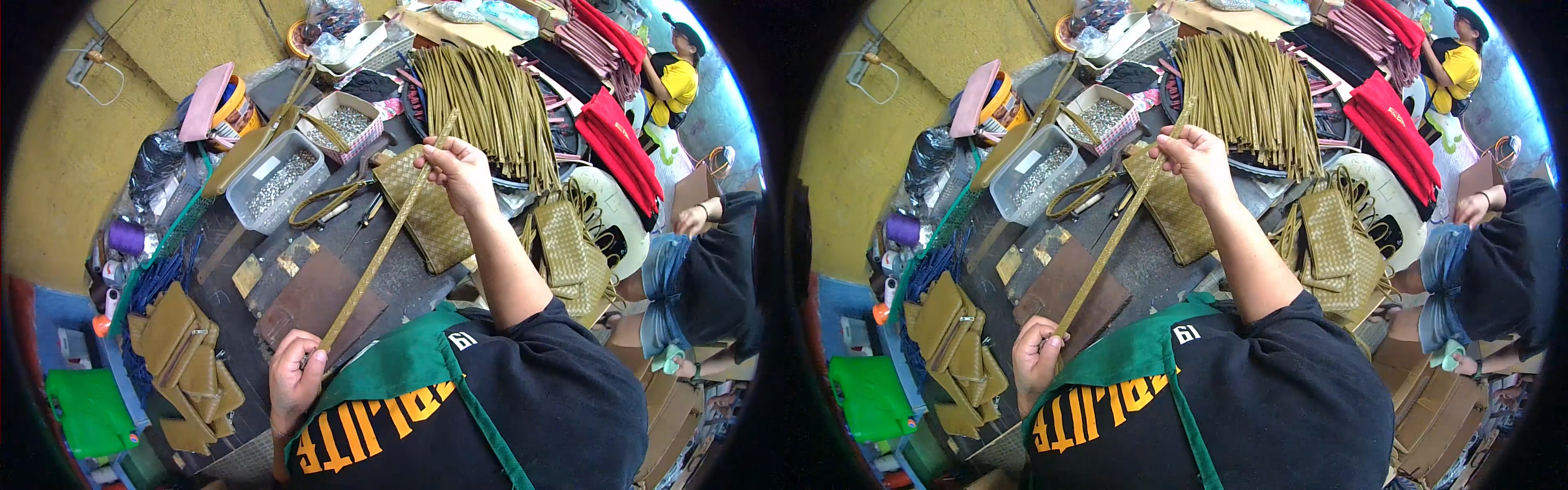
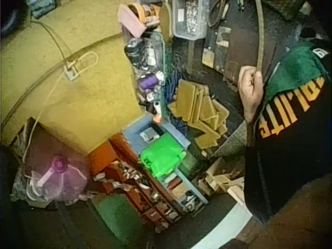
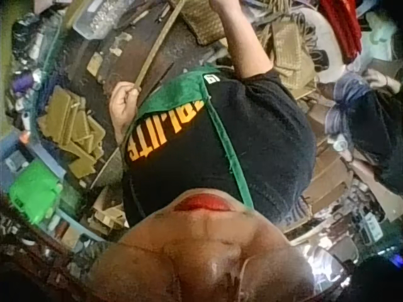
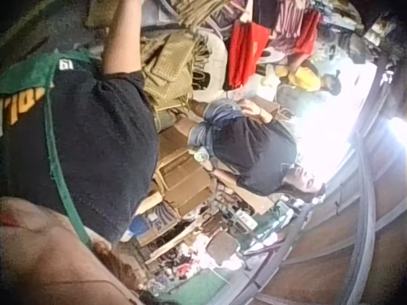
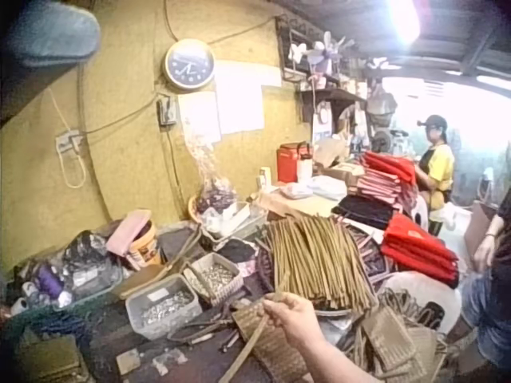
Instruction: The person attaches a leather strap to a pouch by threading the strap through a metal ring and weaving the end into the strap itself. They repeat the action with another strap, picking up components from a work table covered in leather pieces and hardware.
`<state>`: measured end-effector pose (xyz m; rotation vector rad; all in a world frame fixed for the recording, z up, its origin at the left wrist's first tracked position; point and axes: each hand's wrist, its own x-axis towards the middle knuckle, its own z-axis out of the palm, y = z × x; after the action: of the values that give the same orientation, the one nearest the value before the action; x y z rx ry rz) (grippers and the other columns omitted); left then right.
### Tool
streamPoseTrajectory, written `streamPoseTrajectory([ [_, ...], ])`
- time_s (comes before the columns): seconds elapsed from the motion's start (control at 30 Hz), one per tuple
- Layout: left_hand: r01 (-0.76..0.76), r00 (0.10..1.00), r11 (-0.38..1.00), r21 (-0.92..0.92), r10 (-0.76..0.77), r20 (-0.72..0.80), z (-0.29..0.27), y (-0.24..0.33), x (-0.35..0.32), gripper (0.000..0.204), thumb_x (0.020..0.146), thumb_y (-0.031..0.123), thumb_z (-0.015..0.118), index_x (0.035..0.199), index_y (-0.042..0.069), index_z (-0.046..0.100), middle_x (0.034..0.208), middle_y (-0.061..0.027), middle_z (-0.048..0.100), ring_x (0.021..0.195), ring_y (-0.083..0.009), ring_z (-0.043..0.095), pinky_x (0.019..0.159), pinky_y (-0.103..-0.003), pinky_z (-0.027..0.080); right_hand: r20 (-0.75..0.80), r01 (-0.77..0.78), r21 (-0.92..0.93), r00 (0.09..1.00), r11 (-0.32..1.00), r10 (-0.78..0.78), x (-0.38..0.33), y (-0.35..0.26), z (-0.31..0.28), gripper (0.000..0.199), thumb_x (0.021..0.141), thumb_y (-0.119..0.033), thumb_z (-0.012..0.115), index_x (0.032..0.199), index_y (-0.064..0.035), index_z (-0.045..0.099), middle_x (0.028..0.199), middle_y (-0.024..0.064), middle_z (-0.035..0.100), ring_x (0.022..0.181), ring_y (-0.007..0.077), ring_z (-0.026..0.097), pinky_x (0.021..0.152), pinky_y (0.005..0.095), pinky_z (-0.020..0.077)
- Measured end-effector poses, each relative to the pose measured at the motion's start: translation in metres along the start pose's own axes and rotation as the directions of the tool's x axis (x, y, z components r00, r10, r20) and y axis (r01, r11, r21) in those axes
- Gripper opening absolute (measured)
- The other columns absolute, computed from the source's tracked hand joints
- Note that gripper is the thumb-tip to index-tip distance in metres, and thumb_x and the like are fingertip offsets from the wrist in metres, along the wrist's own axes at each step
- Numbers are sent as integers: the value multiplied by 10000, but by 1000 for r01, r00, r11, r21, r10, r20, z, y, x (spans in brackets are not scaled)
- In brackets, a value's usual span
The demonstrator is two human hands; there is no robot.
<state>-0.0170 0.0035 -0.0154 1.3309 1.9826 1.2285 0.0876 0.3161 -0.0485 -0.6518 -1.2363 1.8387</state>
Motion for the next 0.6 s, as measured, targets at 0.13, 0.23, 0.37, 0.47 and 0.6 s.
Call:
streamPoseTrajectory([
  [0.13,1,1000,1000,6,0,-9,0,1,0,79,749,44,521,727,-29,502,731,-95,508,641,-173,489,590,-269,396,-1,5,-5,1000,1000,-5,0,-2,0,184,792,-84,567,930,31,529,708,74,604,512,46,483,449,129,354],
  [0.23,-7,1000,1000,21,7,-28,0,1,-1,70,740,35,535,727,-26,503,733,-97,512,640,-173,493,588,-268,397,6,-30,2,1000,1000,30,-2,-4,2,195,788,-77,572,946,29,532,724,61,597,522,48,489,447,129,357],
  [0.37,-10,999,999,44,12,-49,-2,5,-1,70,718,17,560,725,-24,503,737,-100,520,643,-169,500,588,-265,400,-14,7,-11,1000,1000,-7,0,-6,-6,213,762,-76,597,937,29,534,692,35,570,534,66,509,452,149,362],
  [0.47,-6,997,1000,29,8,-80,-1,3,-3,75,711,15,566,723,-24,503,737,-97,523,642,-167,502,590,-262,399,-18,-30,74,999,997,31,-1,-10,-5,223,755,-59,595,955,23,538,720,15,550,554,68,520,453,142,360],
  [0.6,-1,997,997,71,6,-80,-1,2,-3,72,711,17,563,721,-23,504,734,-92,520,637,-160,497,586,-257,394,-15,-31,122,999,992,33,1,-10,-9,228,762,-63,592,968,19,538,728,16,550,554,67,519,454,139,357],
])
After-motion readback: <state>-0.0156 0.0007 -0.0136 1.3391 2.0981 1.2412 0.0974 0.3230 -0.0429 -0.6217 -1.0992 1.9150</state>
